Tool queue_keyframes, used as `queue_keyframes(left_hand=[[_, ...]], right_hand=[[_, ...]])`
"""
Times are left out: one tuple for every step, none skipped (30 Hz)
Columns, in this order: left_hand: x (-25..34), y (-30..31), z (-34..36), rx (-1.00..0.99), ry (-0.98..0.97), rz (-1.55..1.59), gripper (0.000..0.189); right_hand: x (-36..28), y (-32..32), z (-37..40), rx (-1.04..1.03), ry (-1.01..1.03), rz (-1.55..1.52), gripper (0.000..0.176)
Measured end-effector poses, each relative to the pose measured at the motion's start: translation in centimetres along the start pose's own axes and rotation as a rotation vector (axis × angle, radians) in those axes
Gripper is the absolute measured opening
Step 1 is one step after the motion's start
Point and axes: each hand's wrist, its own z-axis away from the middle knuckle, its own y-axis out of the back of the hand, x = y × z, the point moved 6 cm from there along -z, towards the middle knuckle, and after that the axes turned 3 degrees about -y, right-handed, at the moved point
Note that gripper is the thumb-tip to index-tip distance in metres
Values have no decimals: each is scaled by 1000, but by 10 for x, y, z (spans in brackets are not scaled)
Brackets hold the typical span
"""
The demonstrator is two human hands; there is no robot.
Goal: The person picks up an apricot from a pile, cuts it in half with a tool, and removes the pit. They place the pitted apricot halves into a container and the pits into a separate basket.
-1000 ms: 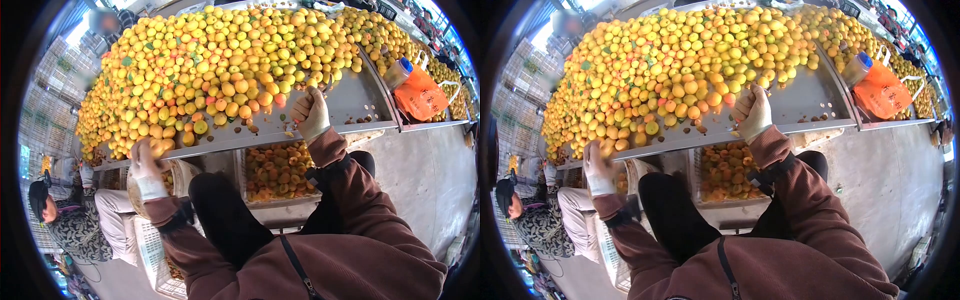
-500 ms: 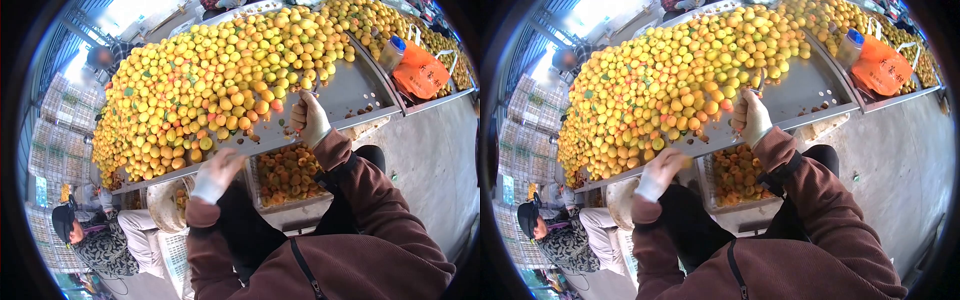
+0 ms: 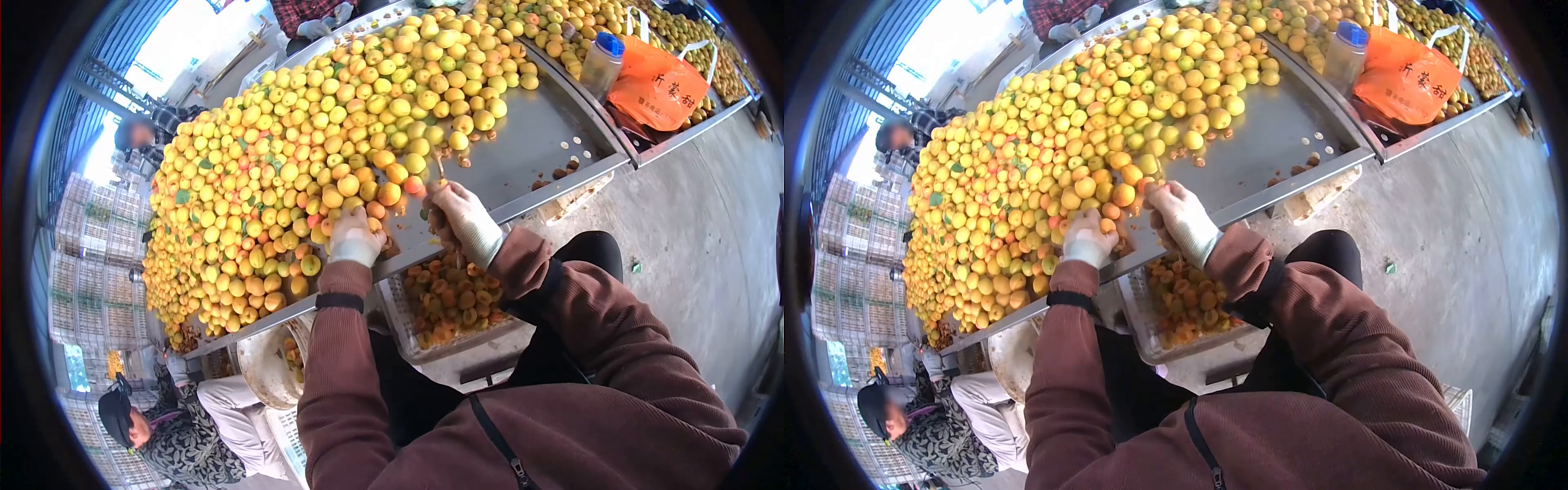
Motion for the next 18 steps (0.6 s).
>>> queue_keyframes(left_hand=[[-1, 1, 3, 4, -10, -3, 45], [-7, 2, 6, 16, 68, 396, 43], [-9, 1, 10, 23, 142, 798, 40], [-1, 14, 18, 56, 173, 1122, 36], [5, 16, 19, 17, 141, 1316, 34], [11, 25, 24, 108, 55, 1360, 33], [24, 44, 33, 205, -27, 1401, 33], [35, 52, 42, 152, 22, 1517, 31], [44, 69, 49, 257, -24, 1462, 27], [47, 71, 53, 316, -75, 1413, 26], [49, 75, 56, 375, -123, 1365, 25], [50, 75, 59, 417, -94, 1392, 15], [46, 70, 58, 422, -90, 1395, 15], [41, 61, 58, 445, -58, 1404, 12], [36, 54, 58, 469, -22, 1414, 9], [37, 61, 58, 549, -49, 1379, 10], [37, 65, 60, 555, -37, 1382, 10], [32, 61, 61, 473, 113, 1486, 11]], right_hand=[[1, 0, 0, 8, 10, 80, 32], [-2, -2, 3, 24, -5, 108, 30], [5, 1, -4, 14, 30, 121, 28], [3, -1, -4, 19, 83, 168, 28], [-1, -4, -3, 26, 136, 216, 27], [-2, -6, -1, -7, 108, 251, 31], [-4, -12, 3, -8, 46, 272, 32], [-5, -15, 3, -6, 125, 265, 32], [-4, -18, 4, -5, 202, 258, 32], [-2, -21, 5, -11, 205, 259, 32], [-3, -22, 7, -30, 243, 232, 31], [-4, -24, 9, -49, 279, 208, 31], [-2, -26, 8, -53, 278, 213, 31], [-2, -28, 8, -34, 318, 287, 30], [-1, -30, 8, -17, 355, 362, 29], [4, -31, 6, -24, 349, 370, 29], [14, -30, 1, -57, 295, 283, 30], [22, -32, -3, -88, 242, 195, 31]])
